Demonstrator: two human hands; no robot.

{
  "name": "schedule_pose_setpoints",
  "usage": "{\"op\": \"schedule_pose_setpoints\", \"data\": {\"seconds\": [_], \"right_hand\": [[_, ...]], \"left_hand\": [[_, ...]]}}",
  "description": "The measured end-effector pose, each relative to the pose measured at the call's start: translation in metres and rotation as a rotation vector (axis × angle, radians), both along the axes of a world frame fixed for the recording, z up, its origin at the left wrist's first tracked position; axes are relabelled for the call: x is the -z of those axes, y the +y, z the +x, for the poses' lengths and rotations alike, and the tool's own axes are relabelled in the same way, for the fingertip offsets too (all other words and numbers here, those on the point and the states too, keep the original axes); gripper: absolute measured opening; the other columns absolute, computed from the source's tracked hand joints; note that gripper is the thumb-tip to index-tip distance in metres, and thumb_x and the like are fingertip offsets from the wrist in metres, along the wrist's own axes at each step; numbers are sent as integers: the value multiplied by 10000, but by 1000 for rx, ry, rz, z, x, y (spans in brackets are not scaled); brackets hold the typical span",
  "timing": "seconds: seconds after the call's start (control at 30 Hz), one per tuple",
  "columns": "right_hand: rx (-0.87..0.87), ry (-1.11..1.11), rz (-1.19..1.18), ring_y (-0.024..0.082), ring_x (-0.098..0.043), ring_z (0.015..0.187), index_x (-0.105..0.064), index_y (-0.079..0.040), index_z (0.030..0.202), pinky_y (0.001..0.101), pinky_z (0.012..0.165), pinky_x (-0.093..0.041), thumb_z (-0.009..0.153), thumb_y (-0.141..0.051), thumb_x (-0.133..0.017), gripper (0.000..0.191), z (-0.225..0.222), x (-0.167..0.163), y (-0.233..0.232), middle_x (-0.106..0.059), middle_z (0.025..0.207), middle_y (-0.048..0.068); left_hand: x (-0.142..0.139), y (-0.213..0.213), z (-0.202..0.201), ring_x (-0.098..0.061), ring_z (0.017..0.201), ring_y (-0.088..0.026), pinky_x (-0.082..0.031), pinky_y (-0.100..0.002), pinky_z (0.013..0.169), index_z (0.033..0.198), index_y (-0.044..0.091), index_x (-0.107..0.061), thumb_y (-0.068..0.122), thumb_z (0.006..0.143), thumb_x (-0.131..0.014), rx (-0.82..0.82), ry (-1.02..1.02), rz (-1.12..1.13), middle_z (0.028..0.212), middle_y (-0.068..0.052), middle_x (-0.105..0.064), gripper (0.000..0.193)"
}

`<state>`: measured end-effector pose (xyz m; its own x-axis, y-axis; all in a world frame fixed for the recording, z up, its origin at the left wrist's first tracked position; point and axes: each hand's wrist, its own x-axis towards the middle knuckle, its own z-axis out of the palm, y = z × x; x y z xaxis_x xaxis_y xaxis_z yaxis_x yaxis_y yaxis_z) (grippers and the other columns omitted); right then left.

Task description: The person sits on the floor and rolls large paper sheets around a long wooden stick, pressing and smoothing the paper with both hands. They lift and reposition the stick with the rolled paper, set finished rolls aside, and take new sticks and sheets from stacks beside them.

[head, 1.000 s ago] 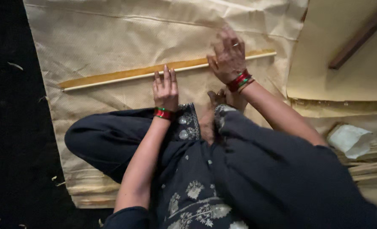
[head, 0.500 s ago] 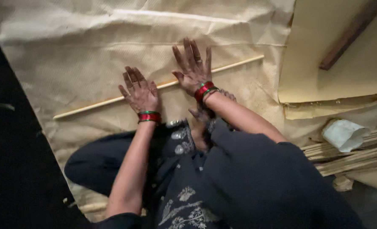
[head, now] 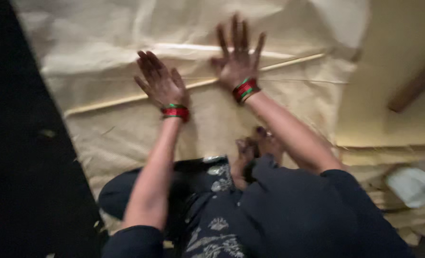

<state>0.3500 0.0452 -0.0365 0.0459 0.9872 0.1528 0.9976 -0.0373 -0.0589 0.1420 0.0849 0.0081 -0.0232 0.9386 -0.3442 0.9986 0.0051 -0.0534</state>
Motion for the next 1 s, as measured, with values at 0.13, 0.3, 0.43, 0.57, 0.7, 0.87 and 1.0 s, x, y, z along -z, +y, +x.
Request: {"op": "schedule_pose_setpoints", "data": {"seconds": [0.13, 0.3, 0.43, 0.57, 0.7, 0.87, 1.0], "right_hand": [[3, 10, -25, 307, 15, 1645, -108, -210, 1704, 718, 1231, 65, 1035, -635, -540, 903, 8, -2, 29, 39, 1728, 115], [141, 150, -428, 319, -61, 1650, -141, -247, 1718, 706, 1253, 31, 1046, -696, -447, 864, 10, -43, 38, -65, 1763, 152], [167, 101, -492, 333, -25, 1652, -87, -255, 1729, 714, 1236, 31, 1125, -665, -219, 742, 1, -67, 86, -31, 1773, 138], [198, 87, -494, 348, -23, 1673, -86, -226, 1748, 713, 1268, 28, 1208, -615, -213, 677, 7, -81, 128, -43, 1801, 131], [125, 259, -197, 345, -77, 1658, -125, -132, 1727, 669, 1277, 16, 1135, -560, -301, 751, 16, -83, 118, -113, 1792, 148], [110, 267, -155, 355, -198, 1597, -299, -126, 1650, 662, 1212, -4, 1077, -667, -231, 791, 56, -76, -32, -319, 1707, 154], [205, 190, -296, 359, -145, 1601, -287, -111, 1667, 668, 1219, 3, 1072, -621, -266, 784, 100, -61, -180, -244, 1726, 157]], "left_hand": [[-1, 23, -2, -40, 1640, -226, 23, -543, 1296, 1677, 90, -68, 518, 1087, -287, -98, 23, 28, 1762, -82, -42, 761], [12, 82, 5, -12, 1650, -204, 36, -574, 1323, 1681, 80, -35, 476, 1105, -399, -30, -198, 356, 1767, -72, -9, 788], [10, 87, -9, -327, 1464, -252, -122, -589, 1280, 1566, 109, -256, 534, 1012, -461, 132, -368, 557, 1612, -82, -298, 729], [0, 81, -31, -508, 1080, -262, -393, -478, 938, 1231, 105, -512, 698, 881, -592, 207, -554, 616, 1194, -81, -517, 694], [-16, 83, -45, -546, 1019, -287, -395, -472, 889, 1035, 146, -599, 600, 856, -724, 348, -489, 518, 1053, -67, -601, 504], [-15, -12, -63, -577, 1009, -305, -383, -451, 908, 955, 121, -602, 472, 908, -760, 407, -617, 680, 1017, -85, -621, 387], [13, -154, -76, -584, 1147, -294, -397, -483, 1014, 964, 151, -664, 440, 836, -809, 238, -577, 372, 1104, -69, -657, 348]]}}
